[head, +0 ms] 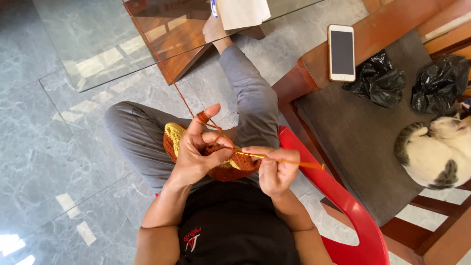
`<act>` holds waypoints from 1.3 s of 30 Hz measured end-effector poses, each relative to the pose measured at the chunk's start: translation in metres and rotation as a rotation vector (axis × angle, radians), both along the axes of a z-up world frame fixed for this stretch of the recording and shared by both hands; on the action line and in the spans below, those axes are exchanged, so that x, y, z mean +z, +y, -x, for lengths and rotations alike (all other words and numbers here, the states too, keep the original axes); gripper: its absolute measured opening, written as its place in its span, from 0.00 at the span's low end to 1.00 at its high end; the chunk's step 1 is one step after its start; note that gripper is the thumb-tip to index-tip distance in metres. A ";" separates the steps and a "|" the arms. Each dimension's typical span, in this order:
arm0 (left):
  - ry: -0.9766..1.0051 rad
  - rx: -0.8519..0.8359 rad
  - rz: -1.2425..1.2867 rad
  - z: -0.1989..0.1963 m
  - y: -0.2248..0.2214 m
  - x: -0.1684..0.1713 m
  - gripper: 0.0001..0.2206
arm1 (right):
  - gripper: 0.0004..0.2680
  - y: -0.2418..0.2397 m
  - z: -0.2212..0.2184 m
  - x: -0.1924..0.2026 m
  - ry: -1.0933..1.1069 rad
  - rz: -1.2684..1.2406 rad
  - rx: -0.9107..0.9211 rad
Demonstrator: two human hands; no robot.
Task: A person is crocheting a yellow and brown hat using a crochet hook and yarn while sitting in a chair.
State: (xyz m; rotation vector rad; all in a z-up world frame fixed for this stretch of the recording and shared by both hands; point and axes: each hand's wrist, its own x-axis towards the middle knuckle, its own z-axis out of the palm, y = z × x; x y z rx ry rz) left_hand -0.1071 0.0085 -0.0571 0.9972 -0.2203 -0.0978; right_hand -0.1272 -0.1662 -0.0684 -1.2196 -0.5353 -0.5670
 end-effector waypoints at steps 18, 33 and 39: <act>-0.035 0.206 -0.016 0.007 -0.023 -0.001 0.48 | 0.04 -0.013 0.000 0.001 -0.035 0.281 -0.180; 0.150 -0.004 0.220 0.010 -0.031 0.002 0.50 | 0.02 -0.015 -0.024 -0.032 -0.551 0.464 -0.474; 0.171 -0.128 0.295 -0.001 -0.017 -0.005 0.51 | 0.06 0.002 -0.010 -0.021 -0.321 0.061 -0.172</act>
